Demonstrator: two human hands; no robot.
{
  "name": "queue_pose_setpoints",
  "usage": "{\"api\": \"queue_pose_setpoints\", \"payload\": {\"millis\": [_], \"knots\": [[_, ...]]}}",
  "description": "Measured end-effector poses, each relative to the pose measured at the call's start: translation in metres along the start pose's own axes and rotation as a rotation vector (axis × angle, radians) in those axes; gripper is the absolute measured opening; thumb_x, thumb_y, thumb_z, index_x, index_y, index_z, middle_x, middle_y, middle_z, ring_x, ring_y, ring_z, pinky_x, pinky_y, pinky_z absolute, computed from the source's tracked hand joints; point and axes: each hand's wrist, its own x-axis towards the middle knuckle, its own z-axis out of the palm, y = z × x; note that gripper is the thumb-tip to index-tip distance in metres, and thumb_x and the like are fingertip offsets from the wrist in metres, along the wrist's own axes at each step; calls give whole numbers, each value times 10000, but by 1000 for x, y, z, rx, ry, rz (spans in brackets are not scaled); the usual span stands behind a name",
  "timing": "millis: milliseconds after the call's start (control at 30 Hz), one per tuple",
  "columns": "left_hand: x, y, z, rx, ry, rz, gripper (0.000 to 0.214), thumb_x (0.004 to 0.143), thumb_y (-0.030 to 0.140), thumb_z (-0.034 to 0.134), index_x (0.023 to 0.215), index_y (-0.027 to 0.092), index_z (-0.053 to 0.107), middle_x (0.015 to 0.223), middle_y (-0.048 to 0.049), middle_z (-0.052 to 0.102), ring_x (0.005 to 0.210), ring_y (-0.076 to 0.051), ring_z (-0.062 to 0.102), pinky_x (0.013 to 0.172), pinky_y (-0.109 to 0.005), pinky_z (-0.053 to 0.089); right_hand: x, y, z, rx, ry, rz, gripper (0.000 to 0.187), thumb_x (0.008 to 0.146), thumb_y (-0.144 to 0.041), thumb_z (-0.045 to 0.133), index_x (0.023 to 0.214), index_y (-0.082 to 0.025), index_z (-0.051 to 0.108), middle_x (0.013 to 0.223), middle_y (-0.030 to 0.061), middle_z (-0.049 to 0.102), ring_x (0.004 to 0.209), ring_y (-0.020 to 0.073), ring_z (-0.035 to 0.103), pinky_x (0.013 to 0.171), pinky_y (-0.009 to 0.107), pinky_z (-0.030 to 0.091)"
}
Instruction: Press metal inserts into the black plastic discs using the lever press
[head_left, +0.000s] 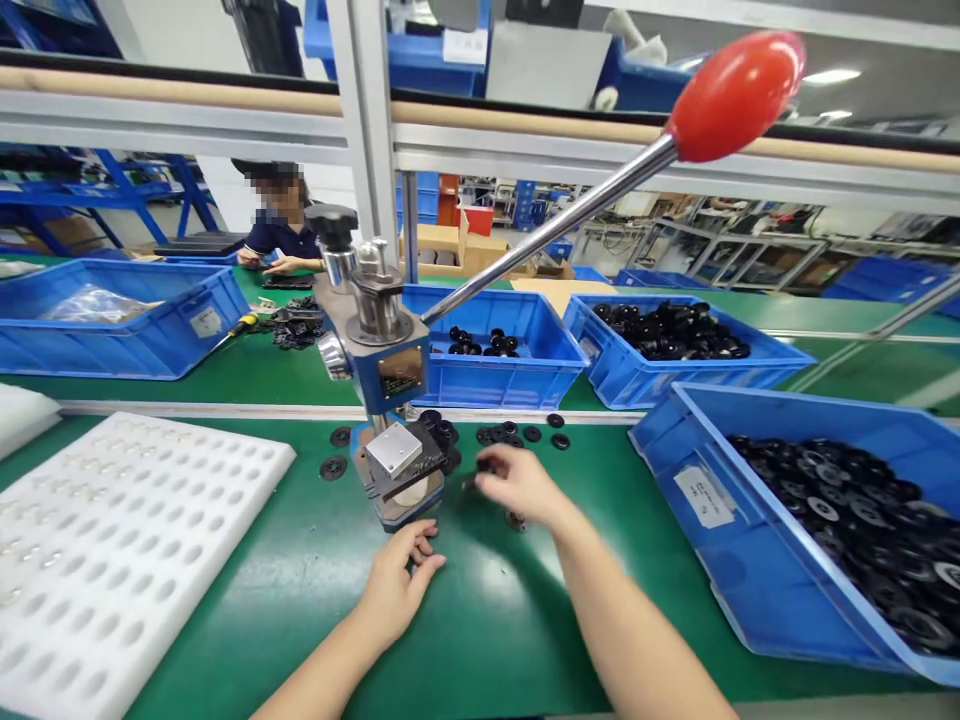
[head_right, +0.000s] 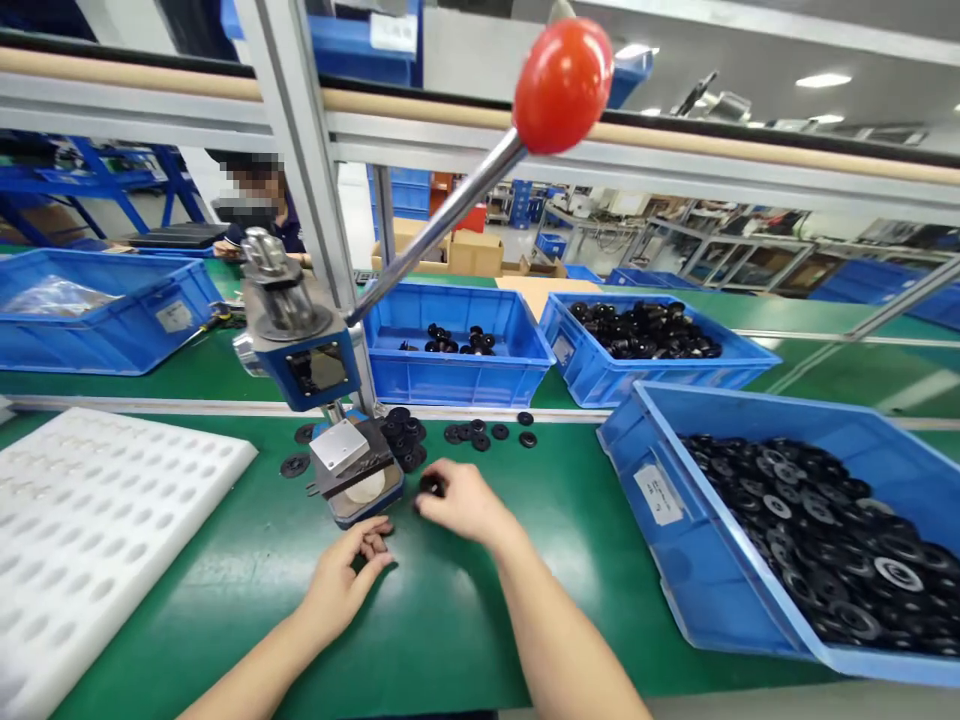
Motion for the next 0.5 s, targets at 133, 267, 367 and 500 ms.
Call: {"api": "queue_pose_setpoints", "payload": {"millis": [133,267,367,500], "knots": [[4,-1,2,25,-16,19,176,864,279,619,997,180,676,784,-50,717,587,-155,621,616,-303,560,64,-6,-48,-22,224,-45,468,792,-463,675,1156,-168,660,823,69,701,641,171,651,605,316,567],[8,1,1,1,7,48,155,864,264,601,962,171,677,760,-51,716,575,-155,621,591,-295,556,110,-6,-73,-125,384,-30,643,833,-518,609,1365,-171,510,1145,138,671,846,195,698,789,372,586],[12,12,-5,-33,4,45,140,865,255,598,946,179,684,763,-54,720,590,-158,633,595,-292,564,111,0,-58,-243,380,-2,623,863,-537,554,1371,-179,519,1203,169,653,977,240,682,874,415,557],[17,29,-10,-45,-22,-7,129,859,307,652,922,209,709,719,-43,701,601,-170,632,620,-307,573,77,13,-11,-367,217,-15,494,874,-493,555,1263,-198,632,1233,206,644,1186,343,579,951,518,475]]}}
